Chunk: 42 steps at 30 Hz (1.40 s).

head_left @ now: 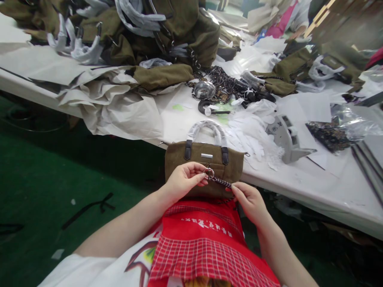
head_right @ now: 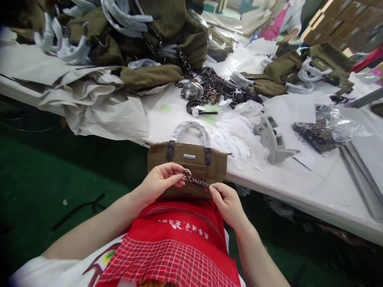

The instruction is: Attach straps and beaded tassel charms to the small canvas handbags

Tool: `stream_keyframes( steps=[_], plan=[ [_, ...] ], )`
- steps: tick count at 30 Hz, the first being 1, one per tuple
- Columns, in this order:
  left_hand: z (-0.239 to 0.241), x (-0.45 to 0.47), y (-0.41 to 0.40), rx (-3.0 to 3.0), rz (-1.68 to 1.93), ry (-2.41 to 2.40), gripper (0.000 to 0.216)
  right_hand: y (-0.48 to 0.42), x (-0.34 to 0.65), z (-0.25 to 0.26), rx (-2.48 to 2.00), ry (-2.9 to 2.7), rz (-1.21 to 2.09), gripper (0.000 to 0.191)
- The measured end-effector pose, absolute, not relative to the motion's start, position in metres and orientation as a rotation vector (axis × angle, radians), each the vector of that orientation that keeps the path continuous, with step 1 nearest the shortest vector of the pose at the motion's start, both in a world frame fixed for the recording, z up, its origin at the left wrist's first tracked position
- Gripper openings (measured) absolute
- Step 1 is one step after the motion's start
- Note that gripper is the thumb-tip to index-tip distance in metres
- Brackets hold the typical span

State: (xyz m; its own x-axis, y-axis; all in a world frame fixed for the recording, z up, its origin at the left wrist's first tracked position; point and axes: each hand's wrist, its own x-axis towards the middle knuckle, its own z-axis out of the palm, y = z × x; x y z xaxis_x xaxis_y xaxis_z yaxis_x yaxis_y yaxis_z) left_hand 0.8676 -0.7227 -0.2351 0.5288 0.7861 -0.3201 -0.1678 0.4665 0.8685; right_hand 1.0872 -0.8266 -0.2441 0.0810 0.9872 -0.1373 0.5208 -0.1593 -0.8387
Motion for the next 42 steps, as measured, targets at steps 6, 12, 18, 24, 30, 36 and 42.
stream_keyframes(
  steps=[6,12,18,24,30,36,42],
  plan=[
    [-0.224,0.865,-0.725,1.002,0.683,0.84,0.028,-0.823,1.075,-0.233,-1.669,-1.591,0.57,0.019],
    [-0.219,0.868,-0.728,1.005,0.673,0.846,0.025,-0.815,1.054,-0.213,-1.554,-1.641,0.496,0.013],
    [-0.222,0.87,-0.733,0.953,0.653,0.818,0.03,-0.798,1.039,-0.217,-1.504,-1.618,0.641,0.008],
    [-0.218,0.863,-0.735,1.246,0.669,0.859,0.026,-0.797,1.042,-0.217,-1.405,-1.446,0.868,0.013],
    [-0.201,0.864,-0.739,1.911,0.913,0.774,0.022,-0.796,1.036,-0.207,-1.442,-1.292,0.823,0.016],
    [-0.201,0.871,-0.735,1.527,0.79,0.784,0.019,-0.797,1.038,-0.19,-1.429,-1.471,0.601,0.015],
    [-0.199,0.865,-0.724,1.282,0.64,0.653,0.03,-0.788,1.049,-0.187,-1.417,-1.725,0.687,0.029]
  ],
)
